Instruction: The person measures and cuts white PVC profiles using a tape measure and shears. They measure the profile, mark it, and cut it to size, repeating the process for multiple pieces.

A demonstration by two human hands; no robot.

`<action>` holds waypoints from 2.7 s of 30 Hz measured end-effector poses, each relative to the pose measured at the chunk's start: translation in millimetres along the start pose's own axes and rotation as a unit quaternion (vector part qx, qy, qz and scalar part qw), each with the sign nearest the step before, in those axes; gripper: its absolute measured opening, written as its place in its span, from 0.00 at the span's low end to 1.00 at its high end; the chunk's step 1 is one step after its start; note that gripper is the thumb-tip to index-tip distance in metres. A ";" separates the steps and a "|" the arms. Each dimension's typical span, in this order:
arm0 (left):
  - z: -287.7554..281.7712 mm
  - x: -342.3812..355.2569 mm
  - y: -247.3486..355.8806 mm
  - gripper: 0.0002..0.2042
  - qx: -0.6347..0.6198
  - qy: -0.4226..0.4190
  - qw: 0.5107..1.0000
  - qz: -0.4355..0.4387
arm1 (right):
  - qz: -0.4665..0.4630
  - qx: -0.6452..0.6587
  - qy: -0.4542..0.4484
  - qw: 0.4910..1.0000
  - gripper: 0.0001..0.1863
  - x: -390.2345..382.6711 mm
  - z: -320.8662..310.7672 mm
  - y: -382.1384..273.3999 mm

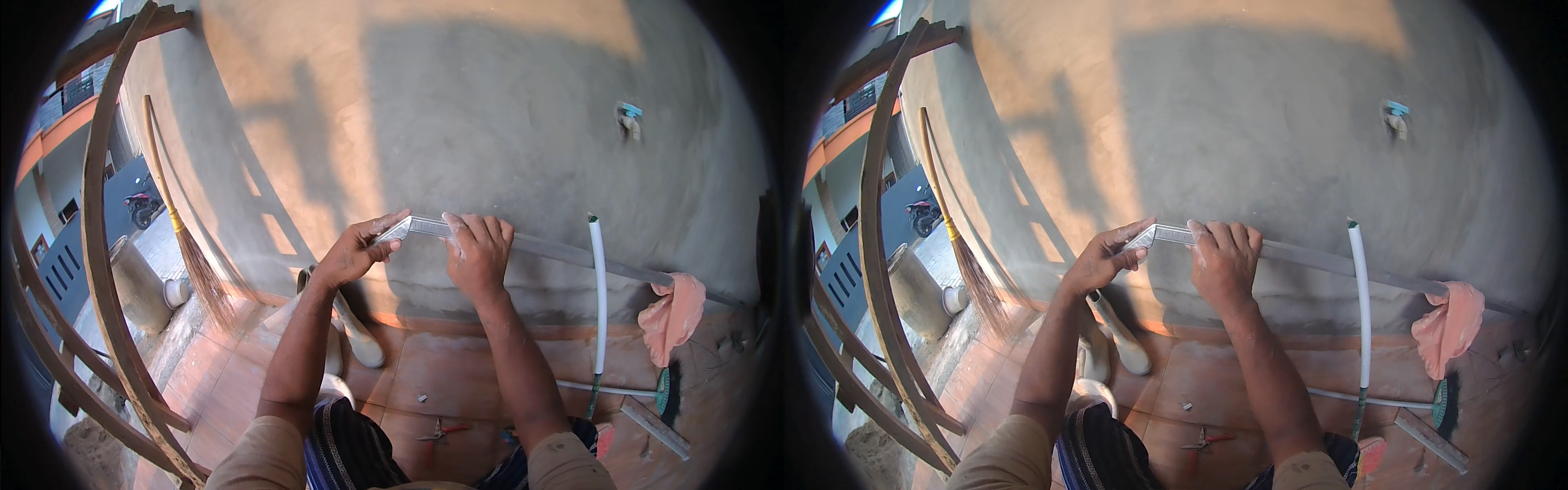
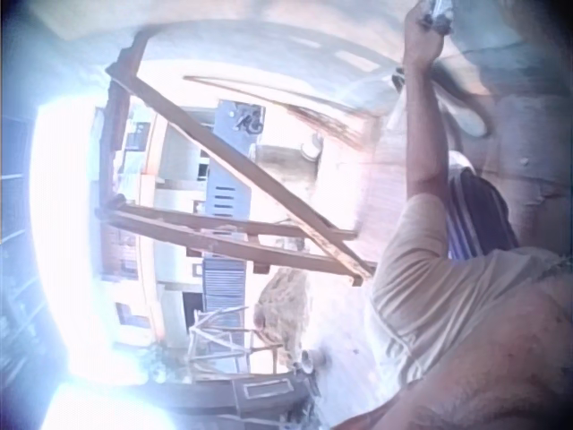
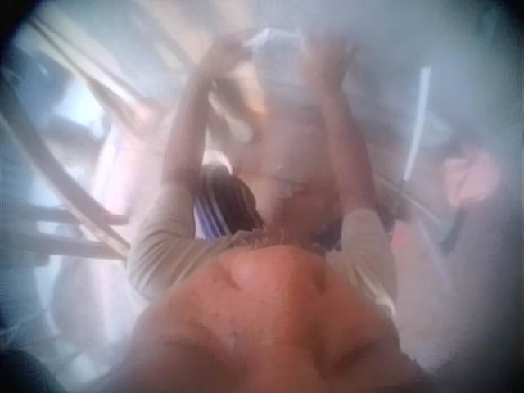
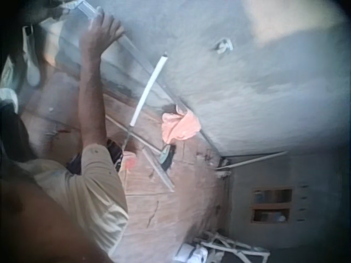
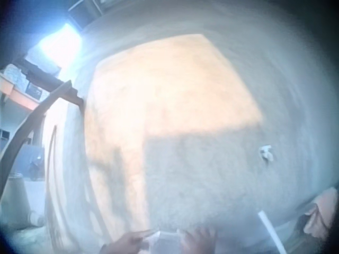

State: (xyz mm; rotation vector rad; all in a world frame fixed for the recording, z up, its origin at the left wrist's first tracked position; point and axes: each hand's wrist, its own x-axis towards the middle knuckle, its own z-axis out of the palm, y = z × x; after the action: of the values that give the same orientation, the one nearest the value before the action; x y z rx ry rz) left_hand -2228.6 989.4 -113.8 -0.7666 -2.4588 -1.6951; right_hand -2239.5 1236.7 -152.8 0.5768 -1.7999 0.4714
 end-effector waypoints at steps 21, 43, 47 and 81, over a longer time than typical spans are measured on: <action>24.5 -3.7 -32.9 0.14 -0.071 0.080 0.987 0.122 | 0.011 -0.018 0.020 1.000 0.21 -18.7 -15.3 -14.3; 31.1 -0.7 -41.7 0.12 0.023 0.088 0.985 0.149 | 0.034 0.010 0.010 0.999 0.14 -26.1 -18.2 -12.0; 32.4 -0.3 -50.9 0.13 -0.028 0.081 0.990 0.113 | 0.029 0.028 0.008 0.999 0.16 -21.8 -17.0 -5.7; 83.4 13.1 -60.1 0.22 -0.260 0.009 0.964 0.049 | 0.100 0.131 -0.191 0.968 0.15 -3.6 -33.3 14.6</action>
State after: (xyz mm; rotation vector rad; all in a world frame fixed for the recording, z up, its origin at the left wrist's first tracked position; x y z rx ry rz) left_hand -2246.8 1052.0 -194.2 -0.8843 -1.9294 -2.3235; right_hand -2222.0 1268.2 -147.2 0.7071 -2.1932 0.7880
